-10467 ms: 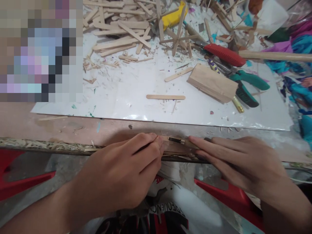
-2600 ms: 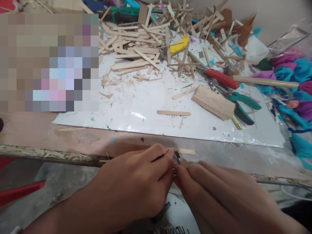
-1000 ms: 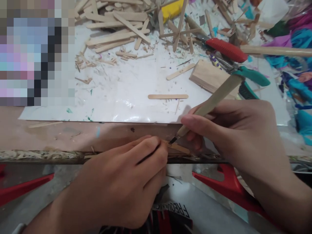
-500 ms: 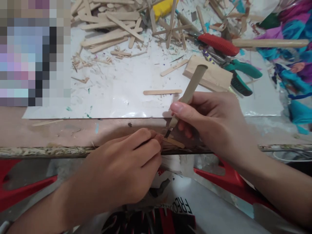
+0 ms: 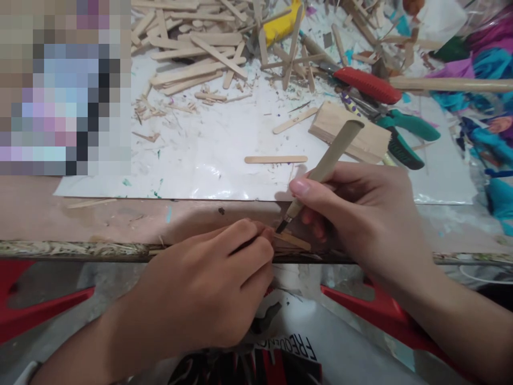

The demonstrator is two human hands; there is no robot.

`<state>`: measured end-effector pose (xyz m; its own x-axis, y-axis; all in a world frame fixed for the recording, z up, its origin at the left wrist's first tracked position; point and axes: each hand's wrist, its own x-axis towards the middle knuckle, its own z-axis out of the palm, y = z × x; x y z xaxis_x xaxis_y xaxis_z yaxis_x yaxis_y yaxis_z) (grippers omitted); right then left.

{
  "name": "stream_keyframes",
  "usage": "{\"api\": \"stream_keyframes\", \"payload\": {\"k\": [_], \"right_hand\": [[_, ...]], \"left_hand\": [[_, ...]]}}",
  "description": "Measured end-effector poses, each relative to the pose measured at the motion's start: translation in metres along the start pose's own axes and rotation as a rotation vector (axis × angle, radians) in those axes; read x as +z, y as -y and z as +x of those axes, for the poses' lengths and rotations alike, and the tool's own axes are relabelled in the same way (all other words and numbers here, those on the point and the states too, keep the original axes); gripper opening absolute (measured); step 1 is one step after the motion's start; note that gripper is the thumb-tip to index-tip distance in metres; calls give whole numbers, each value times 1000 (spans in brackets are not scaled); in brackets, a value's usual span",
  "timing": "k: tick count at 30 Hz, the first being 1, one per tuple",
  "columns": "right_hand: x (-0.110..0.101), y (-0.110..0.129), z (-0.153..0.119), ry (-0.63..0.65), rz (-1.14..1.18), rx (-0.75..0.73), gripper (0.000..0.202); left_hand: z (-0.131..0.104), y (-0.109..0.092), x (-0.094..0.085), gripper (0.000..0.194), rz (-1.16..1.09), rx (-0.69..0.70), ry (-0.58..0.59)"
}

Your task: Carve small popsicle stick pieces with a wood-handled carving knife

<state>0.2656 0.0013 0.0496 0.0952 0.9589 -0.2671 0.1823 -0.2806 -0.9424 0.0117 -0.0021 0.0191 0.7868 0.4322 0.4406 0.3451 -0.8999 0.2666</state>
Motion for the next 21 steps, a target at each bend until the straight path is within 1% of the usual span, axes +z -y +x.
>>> {"api": "stream_keyframes", "payload": {"k": [3,6,9,12,14,16,18,21], "right_hand": [[1,4,-2,-17,-14,17,59],[-4,4,-4,-65,-24,-15,48],[-17,-1,-8,-149,-24,-86,28],[-35,-9,-15,-174,13,-127,15],[-46,-14,-23,-167,35,-142,18],[-53,-16,-32,-160,42,-148,23],[-56,-18,-42,-183,31,-141,27],[-59,-23,-51,-279,-18,-110,25]], "left_hand": [[-1,-1,0,55,30,1,3],[-1,-2,1,45,39,0,-5],[-1,-2,4,38,44,-2,-10],[-4,-3,6,26,12,-27,-43],[-9,-7,6,18,8,-64,-95],[-12,-11,4,17,50,-133,-130],[-13,-17,3,18,105,-202,-124],[-9,-24,5,20,166,-253,-90]]}}
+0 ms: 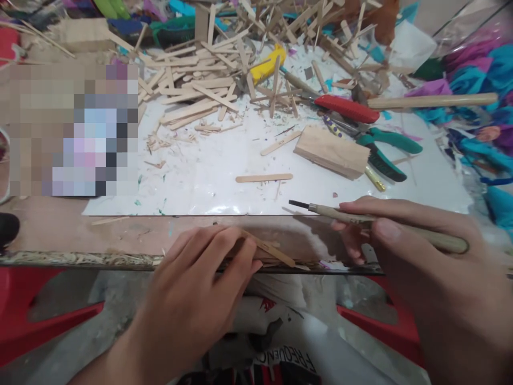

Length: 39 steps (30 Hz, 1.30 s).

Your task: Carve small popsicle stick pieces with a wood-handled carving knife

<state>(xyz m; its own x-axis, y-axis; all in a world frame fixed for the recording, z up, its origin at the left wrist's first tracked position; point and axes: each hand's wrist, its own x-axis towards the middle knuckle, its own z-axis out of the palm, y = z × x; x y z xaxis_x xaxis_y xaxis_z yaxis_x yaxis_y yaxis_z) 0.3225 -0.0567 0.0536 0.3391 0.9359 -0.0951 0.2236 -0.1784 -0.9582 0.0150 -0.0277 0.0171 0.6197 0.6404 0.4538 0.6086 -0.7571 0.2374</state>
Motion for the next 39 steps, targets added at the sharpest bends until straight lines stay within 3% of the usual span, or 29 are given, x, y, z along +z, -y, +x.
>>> {"api": "stream_keyframes", "payload": {"k": [6,10,14,20,23,28,32,34,39], "right_hand": [[-15,-6,3,-19,-36,32,34],[-28,-6,8,-9,-188,17,23],[-37,-9,10,11,-271,-29,25],[-37,-11,8,25,-255,-30,23],[-34,-10,8,23,-260,-52,19],[-33,0,15,58,-340,-175,19],[-31,2,19,185,-423,-322,5],[-30,-1,19,222,-444,-354,10],[-33,-7,24,247,-514,-409,16]], "left_hand": [[11,-6,10,26,62,87,36],[17,-5,10,38,96,165,68],[18,-7,9,47,75,197,129],[21,-15,13,79,19,196,258],[21,-15,14,84,24,188,255],[13,-7,9,68,-17,181,217],[9,6,2,50,-61,218,186],[8,10,-1,46,-73,209,184],[6,2,1,32,-129,284,128]]}}
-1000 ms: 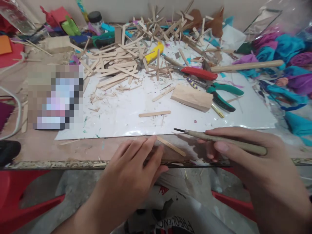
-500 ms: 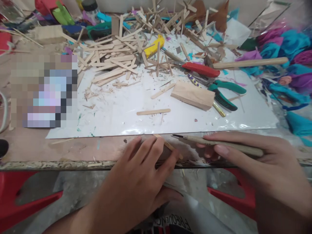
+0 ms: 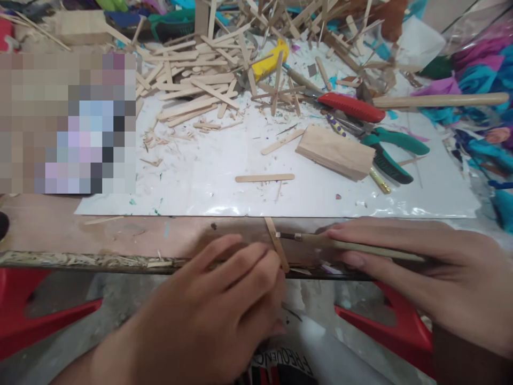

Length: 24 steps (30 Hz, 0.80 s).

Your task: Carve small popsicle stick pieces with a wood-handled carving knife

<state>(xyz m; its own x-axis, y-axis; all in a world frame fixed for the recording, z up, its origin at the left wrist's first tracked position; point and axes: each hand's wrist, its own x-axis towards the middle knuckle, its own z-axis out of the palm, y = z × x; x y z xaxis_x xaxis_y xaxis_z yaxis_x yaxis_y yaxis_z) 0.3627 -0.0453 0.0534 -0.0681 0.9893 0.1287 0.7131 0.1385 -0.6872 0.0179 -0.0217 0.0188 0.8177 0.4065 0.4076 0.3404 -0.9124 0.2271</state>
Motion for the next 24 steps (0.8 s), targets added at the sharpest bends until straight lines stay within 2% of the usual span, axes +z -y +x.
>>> {"api": "stream_keyframes", "payload": {"k": [2,6,13,20,24], "right_hand": [[-3,-3,3,41,-23,-25,14],[-8,-3,11,102,-30,-90,14],[-11,2,12,117,-33,-131,16],[-16,2,-12,183,-173,-176,52],[-20,6,-13,232,-238,-236,64]], "left_hand": [[2,-5,4,28,-5,45,-12],[5,-7,9,34,28,64,-12],[4,-3,6,39,5,39,-55],[2,-3,1,43,-15,-40,-51],[3,-1,3,42,19,-64,-80]]}}
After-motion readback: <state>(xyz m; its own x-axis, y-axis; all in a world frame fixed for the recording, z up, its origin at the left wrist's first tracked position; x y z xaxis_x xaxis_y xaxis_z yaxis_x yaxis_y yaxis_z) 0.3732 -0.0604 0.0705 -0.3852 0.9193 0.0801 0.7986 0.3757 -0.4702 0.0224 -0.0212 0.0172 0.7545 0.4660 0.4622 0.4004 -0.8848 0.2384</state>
